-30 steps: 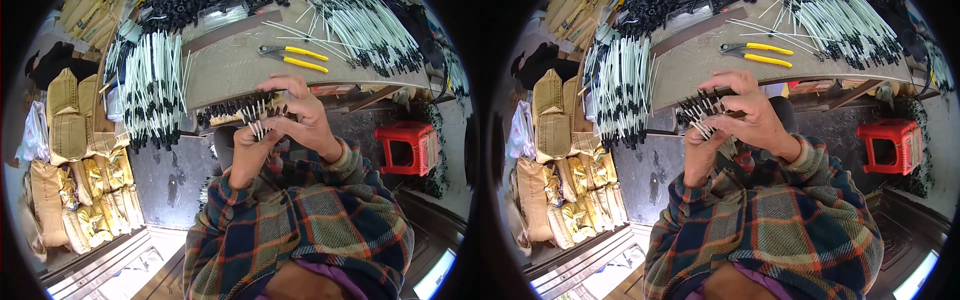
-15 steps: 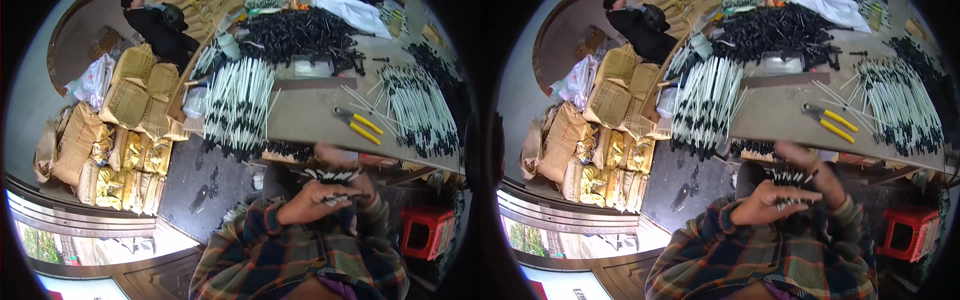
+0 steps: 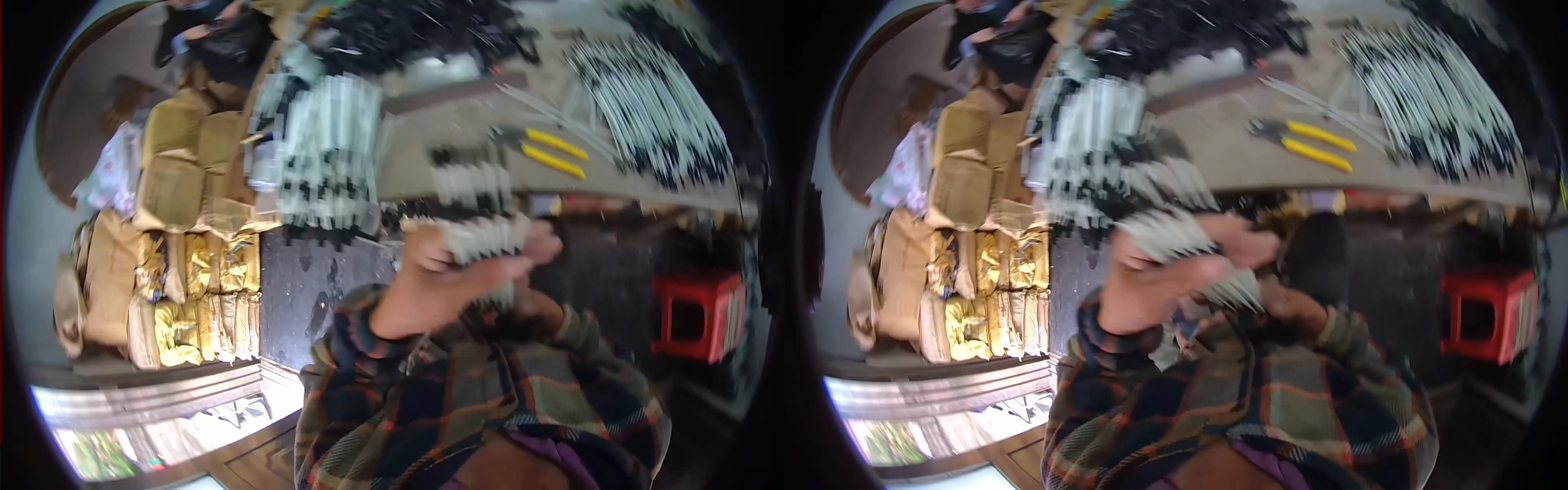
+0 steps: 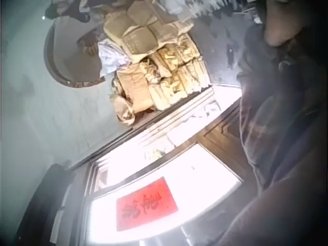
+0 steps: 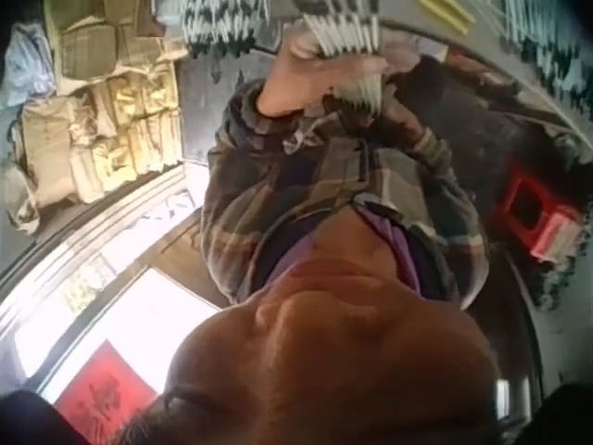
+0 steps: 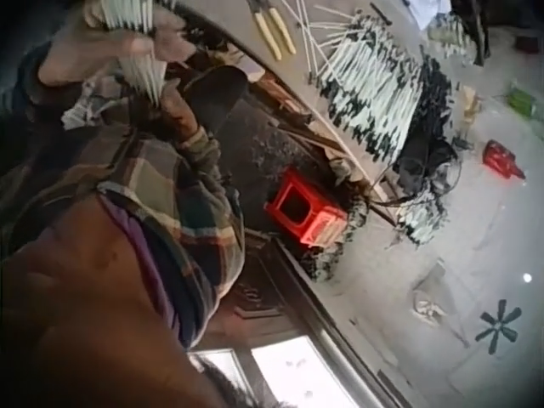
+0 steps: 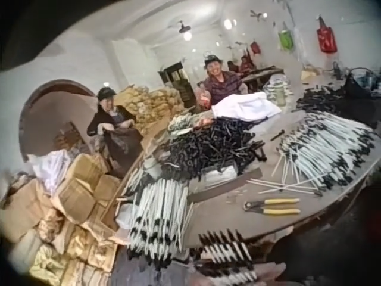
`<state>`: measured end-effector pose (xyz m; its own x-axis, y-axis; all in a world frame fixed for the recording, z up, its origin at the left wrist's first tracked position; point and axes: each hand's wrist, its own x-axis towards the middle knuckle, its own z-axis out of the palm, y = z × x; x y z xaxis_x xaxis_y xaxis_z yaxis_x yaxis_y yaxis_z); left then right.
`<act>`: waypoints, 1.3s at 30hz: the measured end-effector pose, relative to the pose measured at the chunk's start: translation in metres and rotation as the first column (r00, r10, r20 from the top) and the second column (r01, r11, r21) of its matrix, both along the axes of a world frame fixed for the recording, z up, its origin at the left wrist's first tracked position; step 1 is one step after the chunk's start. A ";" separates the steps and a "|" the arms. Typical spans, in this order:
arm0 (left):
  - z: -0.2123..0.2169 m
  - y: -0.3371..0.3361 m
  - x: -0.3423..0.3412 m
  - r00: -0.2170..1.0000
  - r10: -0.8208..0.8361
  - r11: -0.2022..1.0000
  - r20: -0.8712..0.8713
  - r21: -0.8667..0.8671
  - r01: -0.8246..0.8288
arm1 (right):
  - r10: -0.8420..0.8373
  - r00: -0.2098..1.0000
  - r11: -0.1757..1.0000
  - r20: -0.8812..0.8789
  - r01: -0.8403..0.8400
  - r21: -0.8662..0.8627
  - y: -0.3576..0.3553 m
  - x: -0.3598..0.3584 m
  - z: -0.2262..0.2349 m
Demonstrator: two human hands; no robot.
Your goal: The recorder is assembling bundles of wires by attaching plastic components and crimping them using pliers at a workbench.
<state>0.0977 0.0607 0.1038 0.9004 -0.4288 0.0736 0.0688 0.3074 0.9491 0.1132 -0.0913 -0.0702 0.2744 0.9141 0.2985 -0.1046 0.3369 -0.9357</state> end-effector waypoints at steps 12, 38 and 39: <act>-0.047 0.037 -0.015 0.529 -0.424 0.893 0.735 0.239 0.382 | 0.004 0.785 0.944 0.619 0.201 -0.260 -0.011 0.044 -0.027; -0.148 0.041 0.083 0.980 -0.026 0.987 0.198 0.160 -0.006 | -0.291 -0.076 0.359 0.954 0.915 0.183 -0.026 0.160 0.031; -0.148 0.043 0.083 0.981 -0.037 0.983 0.188 0.185 0.002 | -0.313 -0.001 0.460 0.950 0.874 0.153 -0.021 0.157 0.042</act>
<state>0.1812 0.1041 -0.0442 0.8687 -0.4685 0.1606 -0.1136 0.1273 0.9853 0.2707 -0.1119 -0.0285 0.6541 0.5828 0.4821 0.7487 -0.5894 -0.3033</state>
